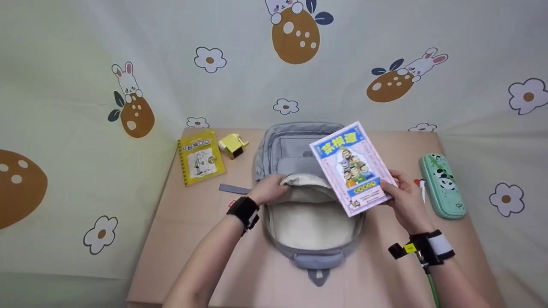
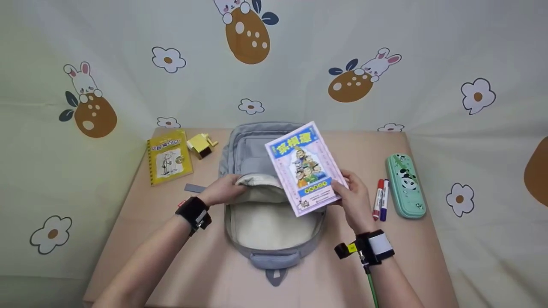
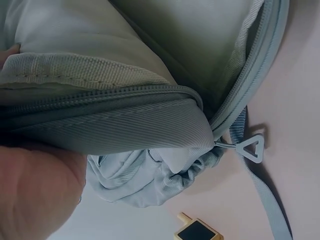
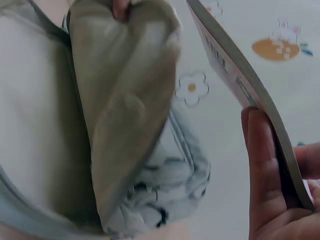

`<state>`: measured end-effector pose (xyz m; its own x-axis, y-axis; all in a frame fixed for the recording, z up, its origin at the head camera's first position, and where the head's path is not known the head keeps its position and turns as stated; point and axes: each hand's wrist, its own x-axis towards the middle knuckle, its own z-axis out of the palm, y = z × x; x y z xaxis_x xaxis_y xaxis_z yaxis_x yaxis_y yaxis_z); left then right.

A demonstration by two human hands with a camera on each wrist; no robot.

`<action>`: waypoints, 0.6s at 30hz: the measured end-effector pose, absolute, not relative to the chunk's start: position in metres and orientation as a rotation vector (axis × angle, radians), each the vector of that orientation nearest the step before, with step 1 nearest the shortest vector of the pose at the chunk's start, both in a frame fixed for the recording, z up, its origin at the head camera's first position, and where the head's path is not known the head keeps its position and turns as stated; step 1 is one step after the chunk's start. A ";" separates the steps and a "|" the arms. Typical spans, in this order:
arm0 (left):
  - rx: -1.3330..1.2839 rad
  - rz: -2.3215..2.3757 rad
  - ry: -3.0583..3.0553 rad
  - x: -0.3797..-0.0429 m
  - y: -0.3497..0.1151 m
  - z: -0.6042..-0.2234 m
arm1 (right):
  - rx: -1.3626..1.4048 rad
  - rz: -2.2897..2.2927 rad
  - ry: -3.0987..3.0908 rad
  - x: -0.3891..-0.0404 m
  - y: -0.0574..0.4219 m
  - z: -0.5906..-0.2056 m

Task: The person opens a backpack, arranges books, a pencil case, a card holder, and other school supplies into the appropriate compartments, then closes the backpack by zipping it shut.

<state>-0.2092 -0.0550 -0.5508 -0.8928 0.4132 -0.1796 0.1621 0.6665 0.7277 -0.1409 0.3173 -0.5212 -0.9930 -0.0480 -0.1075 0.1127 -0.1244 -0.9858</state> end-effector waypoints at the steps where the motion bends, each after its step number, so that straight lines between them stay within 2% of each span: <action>1: 0.444 1.080 2.545 -0.210 -0.055 -0.551 | 0.037 -2.262 1.994 -0.139 0.313 -0.520; 11: 0.335 1.289 2.345 -0.217 -0.065 -0.550 | -0.352 -1.916 1.777 -0.115 0.299 -0.535; 18: 0.341 1.377 2.294 -0.217 -0.066 -0.546 | -0.241 -1.702 1.715 -0.100 0.295 -0.568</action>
